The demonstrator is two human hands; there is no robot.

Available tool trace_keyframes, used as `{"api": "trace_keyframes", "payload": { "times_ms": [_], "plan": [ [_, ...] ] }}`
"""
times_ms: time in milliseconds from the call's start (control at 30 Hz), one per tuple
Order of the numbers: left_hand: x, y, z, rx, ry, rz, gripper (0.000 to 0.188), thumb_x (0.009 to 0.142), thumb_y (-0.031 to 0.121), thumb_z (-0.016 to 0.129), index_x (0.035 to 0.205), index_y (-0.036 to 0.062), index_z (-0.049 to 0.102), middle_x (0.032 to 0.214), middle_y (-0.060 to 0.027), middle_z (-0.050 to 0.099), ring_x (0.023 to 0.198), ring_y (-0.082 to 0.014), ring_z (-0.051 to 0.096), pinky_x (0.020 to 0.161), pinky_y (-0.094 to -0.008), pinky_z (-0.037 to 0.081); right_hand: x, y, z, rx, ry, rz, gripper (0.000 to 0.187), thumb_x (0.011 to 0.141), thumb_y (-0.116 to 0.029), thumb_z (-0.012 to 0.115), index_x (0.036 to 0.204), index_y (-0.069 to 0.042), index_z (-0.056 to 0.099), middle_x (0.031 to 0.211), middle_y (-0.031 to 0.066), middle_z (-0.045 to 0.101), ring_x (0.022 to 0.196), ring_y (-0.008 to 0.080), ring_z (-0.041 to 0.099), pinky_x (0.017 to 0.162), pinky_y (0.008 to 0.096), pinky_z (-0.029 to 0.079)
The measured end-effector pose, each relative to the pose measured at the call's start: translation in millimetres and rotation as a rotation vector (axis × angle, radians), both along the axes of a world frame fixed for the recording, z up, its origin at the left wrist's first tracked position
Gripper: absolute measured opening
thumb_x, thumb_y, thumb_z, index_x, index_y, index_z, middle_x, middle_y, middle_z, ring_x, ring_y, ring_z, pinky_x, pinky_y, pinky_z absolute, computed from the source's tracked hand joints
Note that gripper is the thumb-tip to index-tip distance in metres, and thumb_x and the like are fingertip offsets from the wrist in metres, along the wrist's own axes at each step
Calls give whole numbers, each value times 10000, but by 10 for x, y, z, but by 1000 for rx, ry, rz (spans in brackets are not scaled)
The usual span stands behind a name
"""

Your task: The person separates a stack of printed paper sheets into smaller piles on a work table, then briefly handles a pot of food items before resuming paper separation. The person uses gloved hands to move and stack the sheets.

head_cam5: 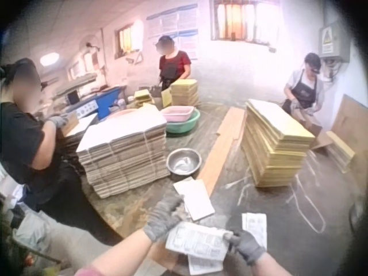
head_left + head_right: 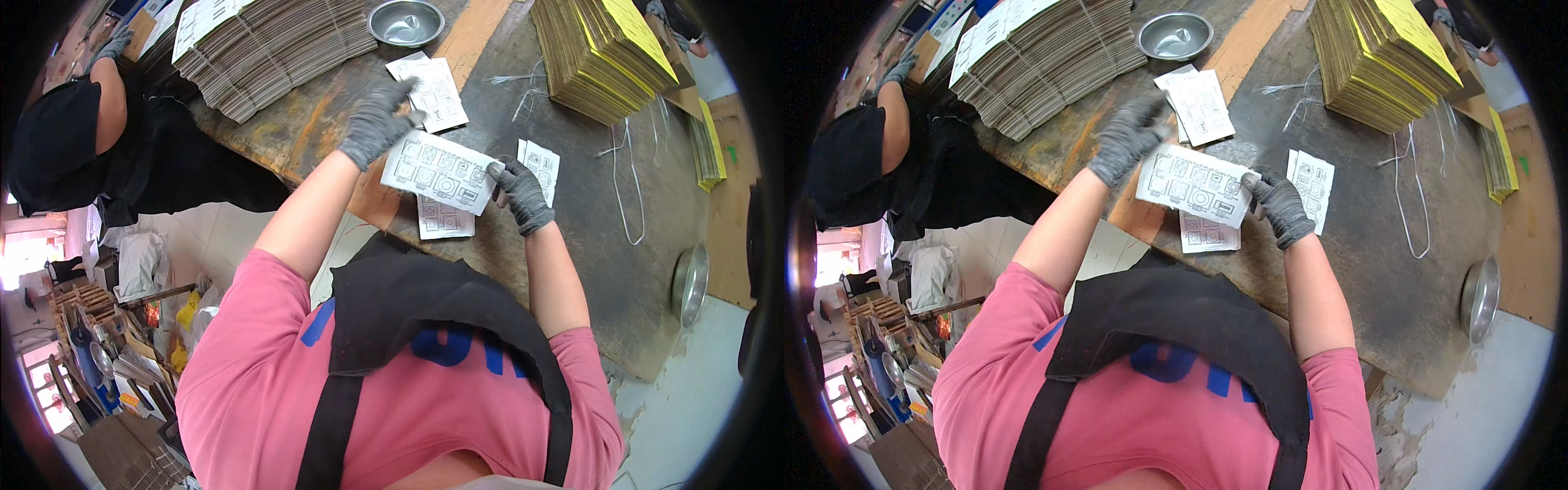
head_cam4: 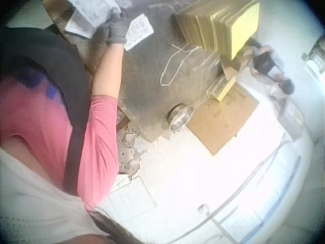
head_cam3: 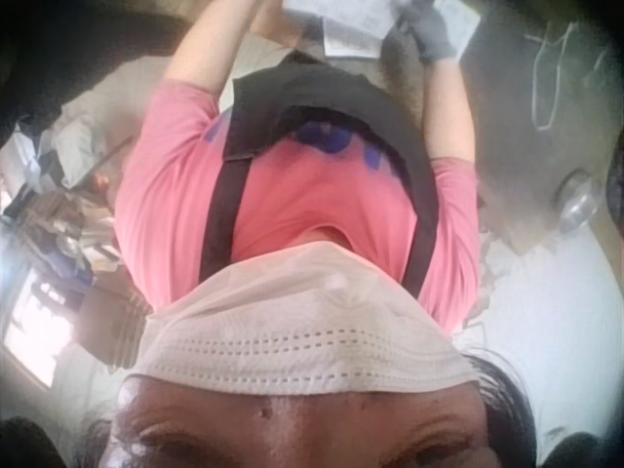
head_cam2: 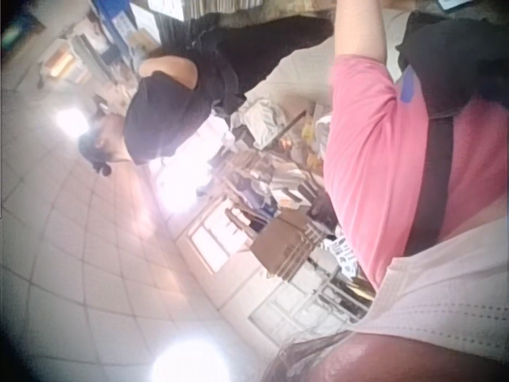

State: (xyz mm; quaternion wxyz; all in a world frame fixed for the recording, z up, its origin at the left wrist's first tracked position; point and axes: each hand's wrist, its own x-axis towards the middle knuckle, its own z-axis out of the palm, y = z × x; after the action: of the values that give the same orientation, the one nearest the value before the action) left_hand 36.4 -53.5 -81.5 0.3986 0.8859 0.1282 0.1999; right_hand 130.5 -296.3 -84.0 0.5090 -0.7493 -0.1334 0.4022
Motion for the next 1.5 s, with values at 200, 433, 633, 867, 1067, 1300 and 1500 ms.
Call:
{"api": "trace_keyframes", "payload": {
  "times_ms": [200, 433, 633, 867, 1067, 1300, 1500],
  "plan": [
    [-316, -211, -388, -1239, -38, 214, 319, 822, 218, 540, 1026, -24, 496, 927, -114, 567, 825, -200, 564, 688, -287, 489, 8, -68, -231, 355, 329, -364, 218, 836, -203, 521, 908, 2, 529, 702, 61, 558, 521, 123, 497, 433, 217, 407],
    [-356, -725, -301, -1249, -40, 144, 242, 822, 147, 537, 994, -22, 518, 827, -94, 590, 625, -147, 569, 564, -242, 492, -108, -46, -304, 337, 355, -426, 223, 831, -213, 537, 922, -9, 541, 770, 57, 562, 564, 128, 503, 451, 231, 417],
    [-284, -143, -308, -933, 16, 268, 180, 806, 122, 552, 930, -8, 553, 727, -60, 593, 540, -94, 526, 469, -209, 456, -22, -208, -344, 264, 107, -353, 246, 844, -156, 503, 1060, -47, 543, 688, 24, 513, 495, 109, 431, 463, 219, 388],
    [-492, -425, -596, -968, 438, 74, 345, 776, 213, 617, 1037, 1, 541, 727, -23, 582, 566, -88, 505, 504, -219, 442, -109, -369, -623, 118, -48, -189, 249, 840, -116, 472, 1075, -141, 551, 666, 44, 509, 433, 100, 430, 435, 233, 384],
    [-241, -301, -257, -234, 467, -298, 332, 784, 212, 588, 1064, 39, 545, 865, -81, 606, 788, -189, 577, 708, -301, 462, -81, -207, -590, 119, -539, -85, 328, 790, -230, 566, 1073, -66, 545, 826, 104, 587, 678, 177, 559, 640, 300, 454],
    [107, -601, 150, 425, 413, -516, 276, 728, 138, 590, 986, 42, 574, 928, -129, 582, 835, -258, 561, 762, -326, 443, -108, -177, -370, -156, -322, 340, 424, 778, -313, 588, 1058, -2, 528, 809, 125, 612, 710, 187, 576, 644, 293, 457],
    [-438, -478, -570, -223, 98, 389, 559, 758, 311, 612, 1147, -50, 435, 1054, -217, 523, 990, -288, 497, 843, -334, 400, -391, -212, -825, -40, 279, -222, 430, 819, -375, 525, 1015, 8, 537, 593, 39, 536, 380, 100, 422, 360, 254, 352]
  ]
}}
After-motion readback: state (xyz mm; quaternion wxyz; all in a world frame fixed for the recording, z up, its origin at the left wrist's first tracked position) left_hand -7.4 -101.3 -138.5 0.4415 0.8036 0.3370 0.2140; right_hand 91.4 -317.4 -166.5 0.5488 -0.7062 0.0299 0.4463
